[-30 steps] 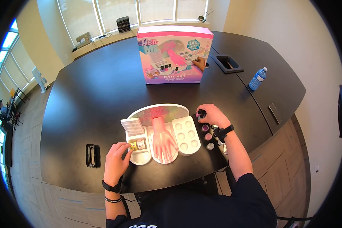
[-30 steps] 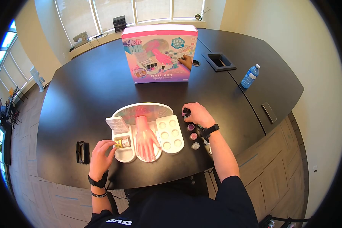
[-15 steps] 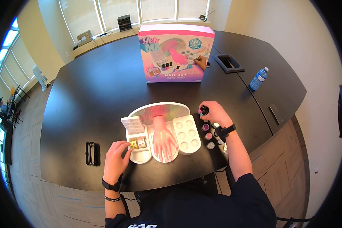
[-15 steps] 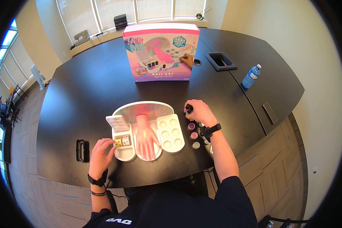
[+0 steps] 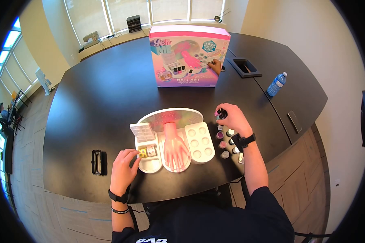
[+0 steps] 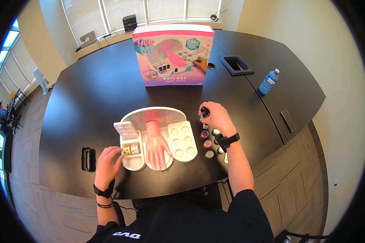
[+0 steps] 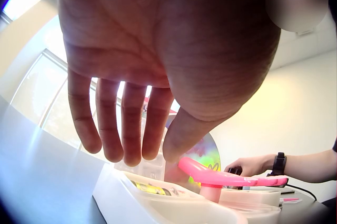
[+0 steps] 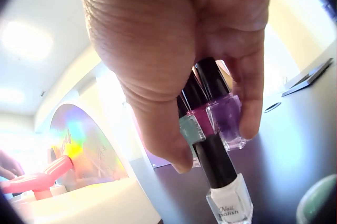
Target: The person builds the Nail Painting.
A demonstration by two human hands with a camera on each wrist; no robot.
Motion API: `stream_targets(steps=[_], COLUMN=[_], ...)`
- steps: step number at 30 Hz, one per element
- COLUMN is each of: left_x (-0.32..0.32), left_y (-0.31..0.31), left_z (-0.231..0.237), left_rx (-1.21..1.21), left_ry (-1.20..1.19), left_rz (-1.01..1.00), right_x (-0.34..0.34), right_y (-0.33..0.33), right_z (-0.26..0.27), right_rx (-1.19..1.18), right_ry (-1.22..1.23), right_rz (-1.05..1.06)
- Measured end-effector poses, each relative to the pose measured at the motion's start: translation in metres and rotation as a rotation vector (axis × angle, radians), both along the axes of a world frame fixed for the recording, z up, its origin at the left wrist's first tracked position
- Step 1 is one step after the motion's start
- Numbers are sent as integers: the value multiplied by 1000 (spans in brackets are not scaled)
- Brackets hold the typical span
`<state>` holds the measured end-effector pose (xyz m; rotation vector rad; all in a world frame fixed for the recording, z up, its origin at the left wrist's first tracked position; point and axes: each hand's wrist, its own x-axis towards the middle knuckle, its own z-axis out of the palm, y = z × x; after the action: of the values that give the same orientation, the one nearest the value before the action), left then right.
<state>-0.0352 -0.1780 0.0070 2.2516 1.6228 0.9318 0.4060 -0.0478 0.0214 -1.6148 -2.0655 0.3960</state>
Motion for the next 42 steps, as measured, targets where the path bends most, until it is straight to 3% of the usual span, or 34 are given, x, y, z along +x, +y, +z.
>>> stream_targets(steps=[12,22,42], left_x=[2,9,-18], left_y=[-1,-9,-23], left_z=[10,12,2], left_rx=[78,110,99], left_ry=[29,19,-9], left_rz=[26,17,42], right_x=[-26,-95,-218], right_y=[-36,-73,-98], right_z=[44,61,7], right_rx=[177,204,24], right_ry=[-10,34,107], right_rz=[59,300,622])
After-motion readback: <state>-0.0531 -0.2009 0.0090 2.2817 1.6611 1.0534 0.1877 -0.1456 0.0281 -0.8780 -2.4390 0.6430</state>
